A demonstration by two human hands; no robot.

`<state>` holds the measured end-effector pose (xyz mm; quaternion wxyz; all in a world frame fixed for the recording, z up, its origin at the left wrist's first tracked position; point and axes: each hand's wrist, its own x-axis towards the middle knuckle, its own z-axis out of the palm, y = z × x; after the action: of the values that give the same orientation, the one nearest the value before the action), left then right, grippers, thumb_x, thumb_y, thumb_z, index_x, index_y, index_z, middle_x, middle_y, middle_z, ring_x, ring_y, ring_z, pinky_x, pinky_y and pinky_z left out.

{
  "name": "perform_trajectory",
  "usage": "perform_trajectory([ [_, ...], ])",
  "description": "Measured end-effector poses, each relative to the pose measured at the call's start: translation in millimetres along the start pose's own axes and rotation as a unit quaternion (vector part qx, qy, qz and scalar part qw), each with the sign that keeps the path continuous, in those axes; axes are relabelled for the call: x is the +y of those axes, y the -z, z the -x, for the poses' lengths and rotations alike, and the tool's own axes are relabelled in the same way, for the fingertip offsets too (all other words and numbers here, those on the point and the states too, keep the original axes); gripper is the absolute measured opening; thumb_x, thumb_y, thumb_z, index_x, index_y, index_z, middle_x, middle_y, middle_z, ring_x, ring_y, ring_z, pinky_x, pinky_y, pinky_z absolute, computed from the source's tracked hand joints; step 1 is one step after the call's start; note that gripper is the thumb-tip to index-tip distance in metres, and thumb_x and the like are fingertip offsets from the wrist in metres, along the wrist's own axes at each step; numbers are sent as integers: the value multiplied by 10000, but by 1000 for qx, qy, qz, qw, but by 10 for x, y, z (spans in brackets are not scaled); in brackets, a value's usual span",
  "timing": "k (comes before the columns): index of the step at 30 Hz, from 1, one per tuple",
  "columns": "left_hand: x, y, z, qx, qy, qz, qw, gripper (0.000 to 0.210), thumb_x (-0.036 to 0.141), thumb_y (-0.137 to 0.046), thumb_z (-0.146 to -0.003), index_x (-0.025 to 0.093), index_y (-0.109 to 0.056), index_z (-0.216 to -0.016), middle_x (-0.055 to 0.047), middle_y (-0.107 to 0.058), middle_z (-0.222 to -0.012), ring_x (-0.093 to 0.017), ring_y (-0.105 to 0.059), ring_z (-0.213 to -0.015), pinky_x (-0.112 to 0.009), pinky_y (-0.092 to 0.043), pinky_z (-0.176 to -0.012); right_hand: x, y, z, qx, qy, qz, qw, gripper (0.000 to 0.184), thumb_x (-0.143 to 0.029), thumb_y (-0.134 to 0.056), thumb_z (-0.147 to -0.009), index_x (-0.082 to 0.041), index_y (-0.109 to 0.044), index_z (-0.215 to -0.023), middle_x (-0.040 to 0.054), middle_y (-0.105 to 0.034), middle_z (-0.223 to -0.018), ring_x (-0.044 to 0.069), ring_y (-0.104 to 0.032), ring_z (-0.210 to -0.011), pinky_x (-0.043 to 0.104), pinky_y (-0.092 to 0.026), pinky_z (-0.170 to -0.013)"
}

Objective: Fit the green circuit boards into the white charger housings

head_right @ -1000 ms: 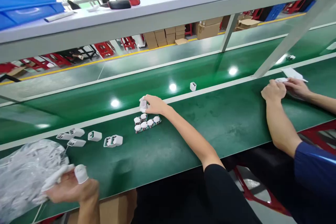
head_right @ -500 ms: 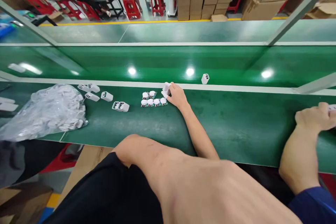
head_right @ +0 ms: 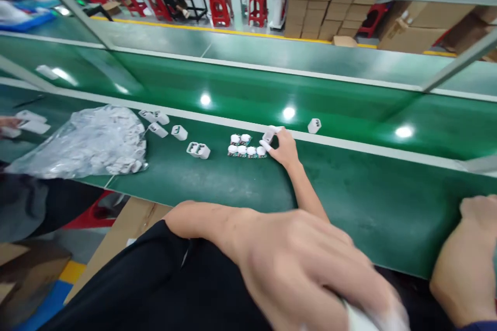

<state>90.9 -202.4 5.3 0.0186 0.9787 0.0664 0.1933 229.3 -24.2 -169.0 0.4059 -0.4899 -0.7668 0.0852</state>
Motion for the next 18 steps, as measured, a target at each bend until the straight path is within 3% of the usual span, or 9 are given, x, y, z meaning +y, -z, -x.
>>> perform_trajectory([
  [2, -307, -83, 450, 167, 29, 82, 982, 521, 797, -750, -938, 420, -802, -1295, -87, -812, -1187, -239, -816, -1157, -329, -715, -861, -83, 25, 31, 39, 14, 5, 999, 369, -494, -705, -1004, -214, -709, -1245, 166, -778, -1184, 348, -708, -1123, 562, -569, -1030],
  [3, -453, -141, 759, 277, 78, 102, 952, 404, 680, -764, -999, 340, -790, -1216, -78, -806, -1082, -219, -815, -1019, -341, -715, -853, -144, 21, 44, 49, 25, 3, 998, 298, -469, -706, -1006, -232, -717, -1186, 148, -784, -1118, 345, -713, -1074, 567, -566, -1000],
  [4, -589, -199, 1112, 356, 169, 95, 914, 326, 574, -774, -1030, 289, -751, -1187, -67, -788, -1029, -218, -796, -962, -379, -711, -858, -223, 3, 51, 50, 41, -1, 998, 239, -447, -724, -996, -250, -721, -1131, 127, -789, -1064, 338, -720, -1032, 561, -567, -971],
  [6, -833, -290, 1878, 456, 365, 14, 811, 231, 456, -740, -1063, 250, -682, -1149, -57, -747, -1016, -232, -755, -976, -464, -678, -919, -436, -86, 43, 45, 86, -14, 995, 172, -396, -764, -976, -274, -722, -1090, 97, -799, -1035, 322, -735, -988, 540, -572, -923],
  [8, -1066, -318, 2597, 476, 523, -25, 707, 133, 365, -635, -1108, 232, -636, -1108, -56, -688, -1051, -207, -706, -1006, -445, -641, -969, -712, -244, -24, 29, 138, -32, 989, 154, -338, -777, -981, -282, -733, -1117, 87, -807, -1064, 302, -745, -967, 509, -575, -879],
  [10, -1316, -289, 3142, 434, 598, 0, 674, 135, 299, -642, -1073, 220, -627, -1182, -67, -645, -1123, -189, -676, -1007, -387, -622, -937, -1019, -451, -181, -11, 173, -64, 983, 154, -295, -764, -1005, -278, -739, -1156, 83, -806, -1085, 283, -747, -962, 480, -572, -861],
  [12, -1580, -232, 3466, 387, 625, 42, 677, 417, 242, -733, -981, 199, -587, -1369, -120, -588, -1310, -207, -667, -1126, -361, -619, -929, -1317, -669, -422, -61, 180, -99, 977, 139, -296, -752, -1032, -271, -737, -1168, 72, -802, -1082, 271, -745, -974, 464, -570, -877],
  [14, -1827, -170, 3605, 336, 627, 87, 698, 684, 235, -802, -922, 185, -505, -1537, -175, -497, -1480, -229, -658, -1197, -356, -623, -918, -1571, -860, -701, -84, 169, -126, 974, 119, -336, -740, -1056, -266, -735, -1153, 63, -801, -1078, 267, -741, -990, 464, -566, -900],
  [18, -2167, -66, 3653, 224, 599, 113, 760, 824, 289, -868, -911, 166, -480, -1627, -183, -495, -1540, -259, -646, -1209, -444, -591, -1096, -1881, -1078, -1117, -60, 123, -184, 973, 122, -381, -707, -1077, -270, -742, -1114, 50, -788, -1055, 259, -738, -994, 468, -570, -925],
])
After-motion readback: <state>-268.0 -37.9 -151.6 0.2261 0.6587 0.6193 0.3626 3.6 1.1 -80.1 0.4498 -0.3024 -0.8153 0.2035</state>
